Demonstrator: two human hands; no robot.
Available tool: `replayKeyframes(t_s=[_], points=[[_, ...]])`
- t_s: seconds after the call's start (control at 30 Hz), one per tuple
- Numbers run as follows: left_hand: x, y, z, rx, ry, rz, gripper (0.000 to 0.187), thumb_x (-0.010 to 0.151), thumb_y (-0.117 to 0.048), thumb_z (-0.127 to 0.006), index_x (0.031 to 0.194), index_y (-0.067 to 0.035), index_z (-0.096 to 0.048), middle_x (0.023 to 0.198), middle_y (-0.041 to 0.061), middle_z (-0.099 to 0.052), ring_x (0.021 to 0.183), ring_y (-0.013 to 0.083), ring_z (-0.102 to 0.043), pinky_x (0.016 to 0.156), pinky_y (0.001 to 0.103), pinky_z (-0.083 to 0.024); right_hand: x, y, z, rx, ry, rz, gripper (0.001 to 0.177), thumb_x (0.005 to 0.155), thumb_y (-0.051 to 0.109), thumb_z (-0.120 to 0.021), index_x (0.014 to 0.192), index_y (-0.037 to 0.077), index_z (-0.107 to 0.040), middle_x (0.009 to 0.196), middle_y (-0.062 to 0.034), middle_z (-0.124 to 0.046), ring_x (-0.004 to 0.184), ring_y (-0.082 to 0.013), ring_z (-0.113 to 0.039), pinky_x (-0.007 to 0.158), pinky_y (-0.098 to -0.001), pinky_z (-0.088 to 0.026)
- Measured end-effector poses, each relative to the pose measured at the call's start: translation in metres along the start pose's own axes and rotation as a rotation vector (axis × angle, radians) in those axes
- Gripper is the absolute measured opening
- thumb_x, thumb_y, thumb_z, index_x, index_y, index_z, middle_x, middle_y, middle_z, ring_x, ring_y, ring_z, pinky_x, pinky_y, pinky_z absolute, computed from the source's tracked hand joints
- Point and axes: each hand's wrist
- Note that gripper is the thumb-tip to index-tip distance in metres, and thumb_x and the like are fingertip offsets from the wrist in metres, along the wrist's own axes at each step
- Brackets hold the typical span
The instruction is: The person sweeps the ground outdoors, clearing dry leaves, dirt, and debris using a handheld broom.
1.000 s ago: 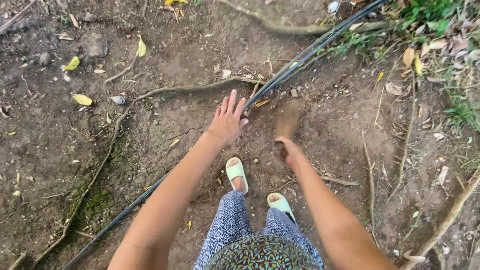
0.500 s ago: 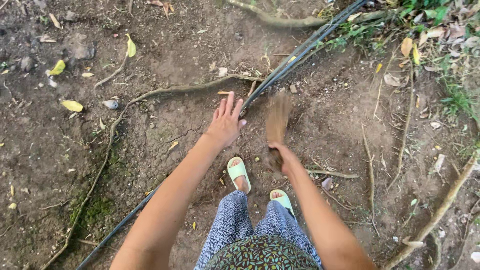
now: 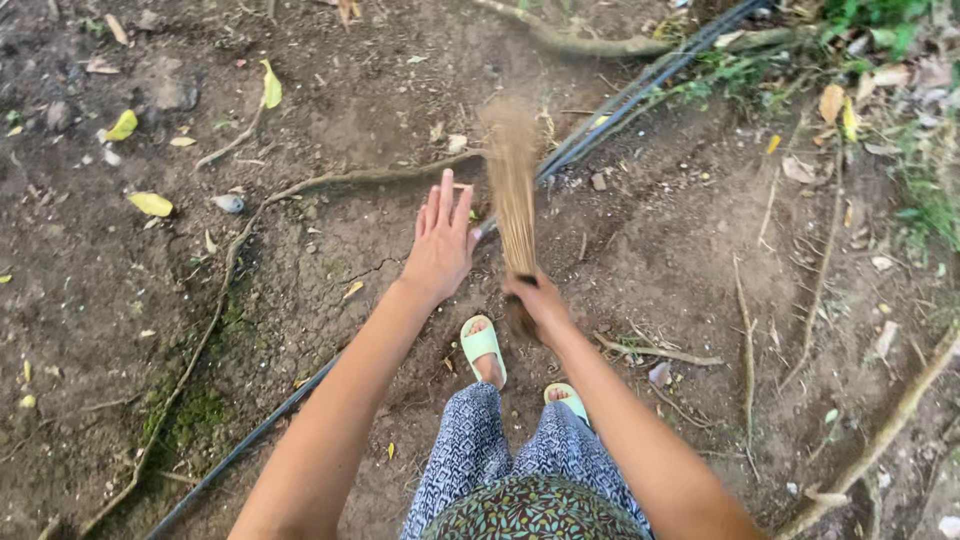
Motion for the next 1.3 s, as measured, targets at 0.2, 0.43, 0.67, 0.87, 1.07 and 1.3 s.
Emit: replayKeyframes(t_s=[0.2, 0.43, 0.67, 0.87, 1.07, 1.3], points=[[-0.02, 0.022, -0.001, -0.043, -0.005, 0.043, 0.066, 0.101, -0.025, -0.055, 0.158, -0.005, -0.028, 0.168, 0.022, -0.001, 0.153, 0.0451, -0.017, 0.121, 0.057, -0.023, 0.077, 0.013, -0.045, 0.252, 0.319, -0.251, 0.027, 0.087, 0.018, -0.077, 0.107, 0.005, -0.066, 0.091, -0.01, -0.065, 0.062, -0.0192, -0.066, 0.055, -0.0338, -0.057], [-0.013, 0.041, 0.005, -0.074, -0.089, 0.036, 0.064, 0.102, -0.023, -0.055, 0.157, -0.001, -0.028, 0.168, 0.025, -0.001, 0.152, 0.0486, -0.017, 0.122, 0.058, -0.022, 0.014, -0.002, -0.03, -0.035, 0.155, -0.181, 0.031, 0.079, 0.019, -0.073, 0.109, 0.014, -0.069, 0.086, -0.0067, -0.072, 0.059, -0.0209, -0.066, 0.051, -0.0337, -0.057], [-0.017, 0.051, -0.002, -0.069, -0.148, 0.002, 0.065, 0.102, -0.019, -0.053, 0.157, 0.001, -0.027, 0.168, 0.028, -0.004, 0.152, 0.0505, -0.019, 0.121, 0.059, -0.022, 0.08, -0.005, -0.083, 0.347, 0.437, -0.438, 0.033, 0.084, 0.025, -0.076, 0.107, 0.006, -0.062, 0.085, -0.0113, -0.067, 0.061, -0.0245, -0.068, 0.052, -0.0359, -0.059], [-0.025, 0.059, -0.004, -0.082, -0.105, 0.088, 0.065, 0.101, -0.021, -0.052, 0.157, 0.0, -0.028, 0.167, 0.027, -0.004, 0.152, 0.0495, -0.019, 0.122, 0.059, -0.022, 0.011, 0.08, -0.043, 0.007, 0.444, -0.218, 0.042, 0.08, 0.019, -0.073, 0.12, 0.012, -0.068, 0.091, -0.0087, -0.073, 0.068, -0.0191, -0.07, 0.055, -0.0325, -0.058], [-0.014, 0.031, -0.002, -0.1, -0.126, 0.089, 0.064, 0.103, -0.023, -0.05, 0.158, 0.0, -0.027, 0.169, 0.026, -0.002, 0.154, 0.0472, -0.015, 0.123, 0.057, -0.02, 0.106, 0.047, -0.049, 0.154, 0.147, -0.022, 0.042, 0.086, 0.019, -0.077, 0.124, 0.004, -0.07, 0.101, -0.0091, -0.074, 0.082, -0.0184, -0.071, 0.068, -0.033, -0.057], [0.022, 0.004, 0.0, -0.126, -0.118, 0.088, 0.066, 0.104, -0.027, -0.051, 0.16, -0.004, -0.024, 0.169, 0.022, -0.005, 0.155, 0.0444, -0.014, 0.125, 0.056, -0.018, 0.156, 0.092, -0.063, 0.171, 0.647, -0.091, 0.052, 0.086, 0.027, -0.073, 0.135, 0.012, -0.065, 0.108, -0.0056, -0.075, 0.088, -0.0164, -0.069, 0.072, -0.0309, -0.057]])
Point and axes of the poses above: each hand's wrist, its own x-axis towards the middle knuckle, its own z-axis out of the back of the hand, y = z × x
